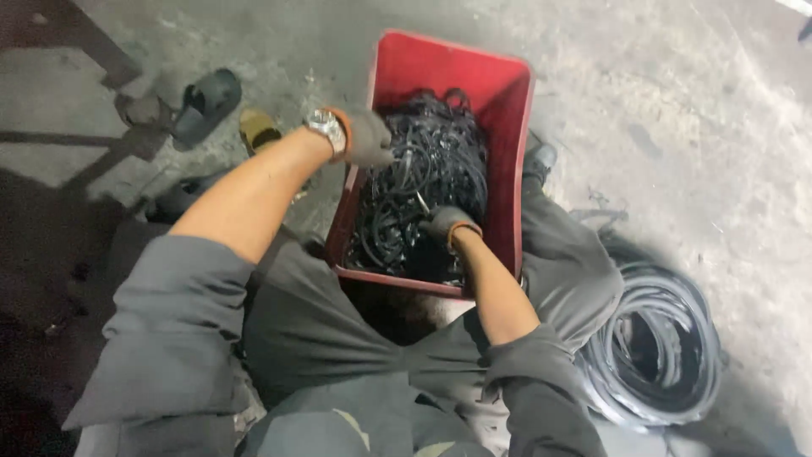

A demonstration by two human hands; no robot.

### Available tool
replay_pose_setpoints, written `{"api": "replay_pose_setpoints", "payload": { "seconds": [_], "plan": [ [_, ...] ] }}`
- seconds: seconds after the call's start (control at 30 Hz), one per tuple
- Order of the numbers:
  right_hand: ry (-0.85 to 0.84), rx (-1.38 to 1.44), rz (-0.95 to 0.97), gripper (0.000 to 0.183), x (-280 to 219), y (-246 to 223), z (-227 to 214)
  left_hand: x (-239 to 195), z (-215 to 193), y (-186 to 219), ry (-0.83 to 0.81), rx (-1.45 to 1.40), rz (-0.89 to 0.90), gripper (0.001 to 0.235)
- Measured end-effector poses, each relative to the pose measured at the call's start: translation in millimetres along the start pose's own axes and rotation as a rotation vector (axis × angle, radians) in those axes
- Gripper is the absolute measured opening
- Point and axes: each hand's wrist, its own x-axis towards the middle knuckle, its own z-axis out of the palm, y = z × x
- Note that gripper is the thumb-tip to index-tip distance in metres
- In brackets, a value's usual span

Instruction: The person picks up coiled black rubber strips from the floor, holds them over a red bin, and uses scissors to trim small sections from the strips.

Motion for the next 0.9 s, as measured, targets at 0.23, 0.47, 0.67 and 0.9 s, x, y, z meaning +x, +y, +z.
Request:
{"api": "replay_pose_setpoints", "payload": {
  "seconds": [0.23, 0.47, 0.67, 0.9],
  "plan": [
    [0.022, 0.216, -0.107, 0.059, -47, -35, -71, -19, -3, 39, -0.147, 0.035, -0.008, 0.044],
    [0.577, 0.390, -0.070, 0.045, -189, -14, -208, -20, 19, 106, -0.013, 0.004, 0.269, 0.041],
    [0.947, 0.345, 0.282, 0.050, -258, 186, -162, -25, 81, 143, -0.116, -0.197, 0.332, 0.039],
    [0.433, -0.113, 1.055, 0.062, -286, 313, 56, -7, 73, 137, -0.177, -0.308, 0.481, 0.036]
  ]
}}
